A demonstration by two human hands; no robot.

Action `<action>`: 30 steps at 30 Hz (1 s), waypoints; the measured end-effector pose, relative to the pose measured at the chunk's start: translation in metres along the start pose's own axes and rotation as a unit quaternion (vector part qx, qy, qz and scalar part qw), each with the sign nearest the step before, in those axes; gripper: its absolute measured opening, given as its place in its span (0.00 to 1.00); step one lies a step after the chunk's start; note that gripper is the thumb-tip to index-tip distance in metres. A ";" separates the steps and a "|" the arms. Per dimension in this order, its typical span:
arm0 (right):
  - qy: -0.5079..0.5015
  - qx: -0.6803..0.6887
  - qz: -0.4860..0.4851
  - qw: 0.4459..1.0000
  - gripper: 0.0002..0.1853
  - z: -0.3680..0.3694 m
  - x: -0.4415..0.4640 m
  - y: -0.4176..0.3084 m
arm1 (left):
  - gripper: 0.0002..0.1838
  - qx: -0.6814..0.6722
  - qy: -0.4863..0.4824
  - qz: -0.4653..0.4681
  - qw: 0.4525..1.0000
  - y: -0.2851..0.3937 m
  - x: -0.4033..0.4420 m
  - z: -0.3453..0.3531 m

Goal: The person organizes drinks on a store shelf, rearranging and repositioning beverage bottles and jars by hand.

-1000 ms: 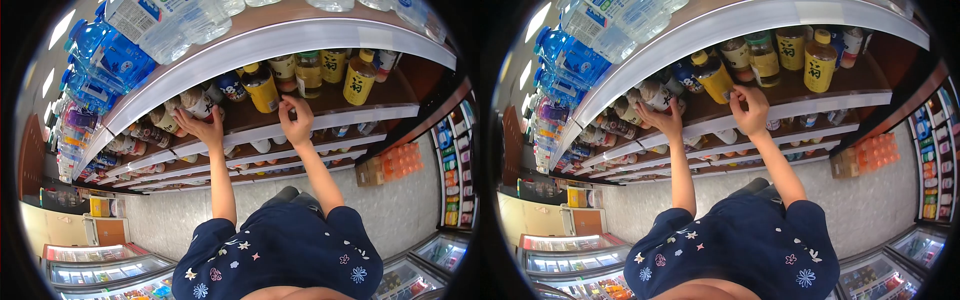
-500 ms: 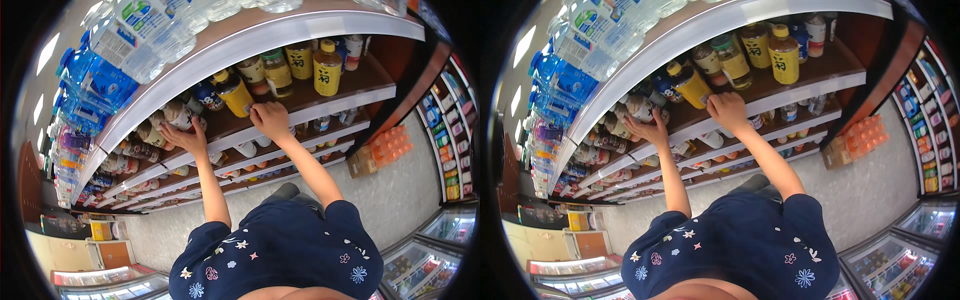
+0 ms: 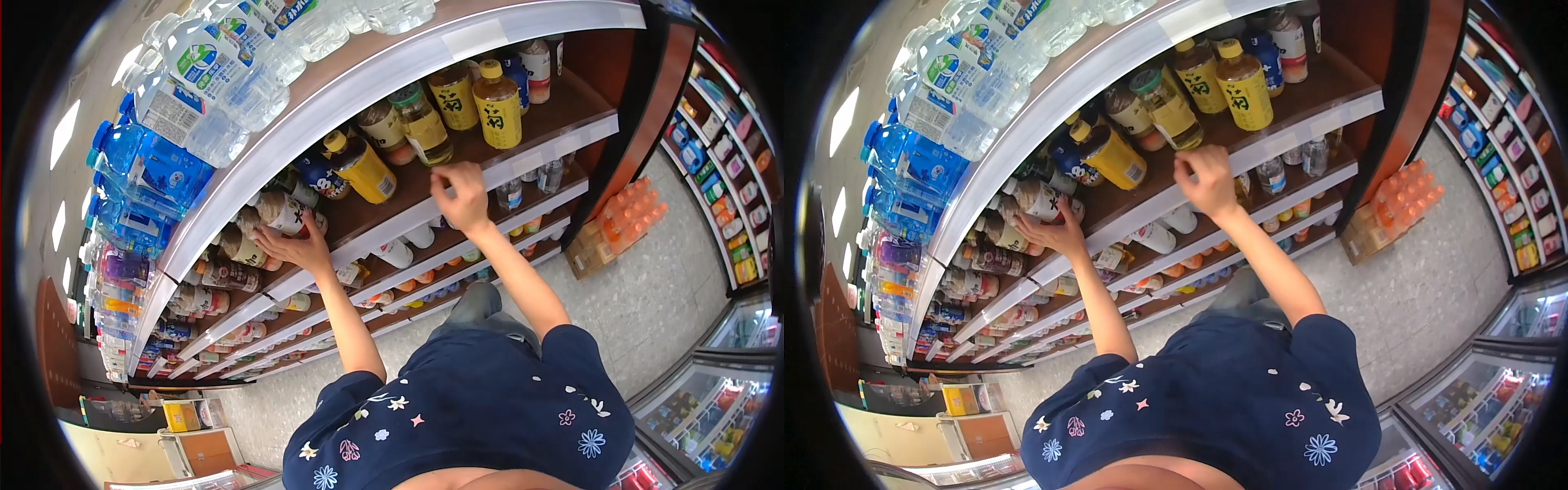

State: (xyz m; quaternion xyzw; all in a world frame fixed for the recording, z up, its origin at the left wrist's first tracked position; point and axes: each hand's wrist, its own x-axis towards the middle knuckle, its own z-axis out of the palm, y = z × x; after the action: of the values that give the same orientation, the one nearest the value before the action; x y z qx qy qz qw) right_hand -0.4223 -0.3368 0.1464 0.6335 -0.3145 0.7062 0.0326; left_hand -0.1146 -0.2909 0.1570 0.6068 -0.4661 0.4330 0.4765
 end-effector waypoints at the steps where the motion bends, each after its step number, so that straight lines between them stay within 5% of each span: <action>1: -0.026 -0.011 0.026 0.999 0.10 -0.005 0.000 0.008 | 0.48 0.000 0.001 0.002 1.000 -0.001 0.000 -0.001; 9: -0.073 -0.037 0.038 0.996 0.32 -0.002 0.036 0.022 | 0.50 0.003 -0.006 -0.005 1.000 -0.005 -0.002 0.000; 15: -0.037 0.039 0.125 0.991 0.39 0.014 0.039 0.027 | 0.49 0.001 -0.004 0.000 1.000 -0.003 -0.001 -0.001; 24: -0.012 -0.109 -0.075 0.991 0.38 0.008 0.037 0.032 | 0.49 0.014 -0.014 -0.010 1.000 0.001 0.000 -0.002; 27: 0.008 -0.084 -0.059 0.995 0.31 0.010 0.036 0.033 | 0.46 0.010 -0.007 -0.014 1.000 0.003 0.001 -0.002; 30: 0.014 0.083 0.089 0.992 0.30 0.020 0.028 0.032 | 0.47 -0.007 -0.011 -0.018 1.000 0.004 0.001 -0.003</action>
State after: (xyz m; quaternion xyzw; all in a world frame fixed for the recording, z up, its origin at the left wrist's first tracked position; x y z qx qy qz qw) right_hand -0.4244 -0.3821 0.1586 0.5931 -0.3093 0.7391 -0.0791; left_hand -0.1188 -0.2891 0.1595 0.6165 -0.4630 0.4143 0.4836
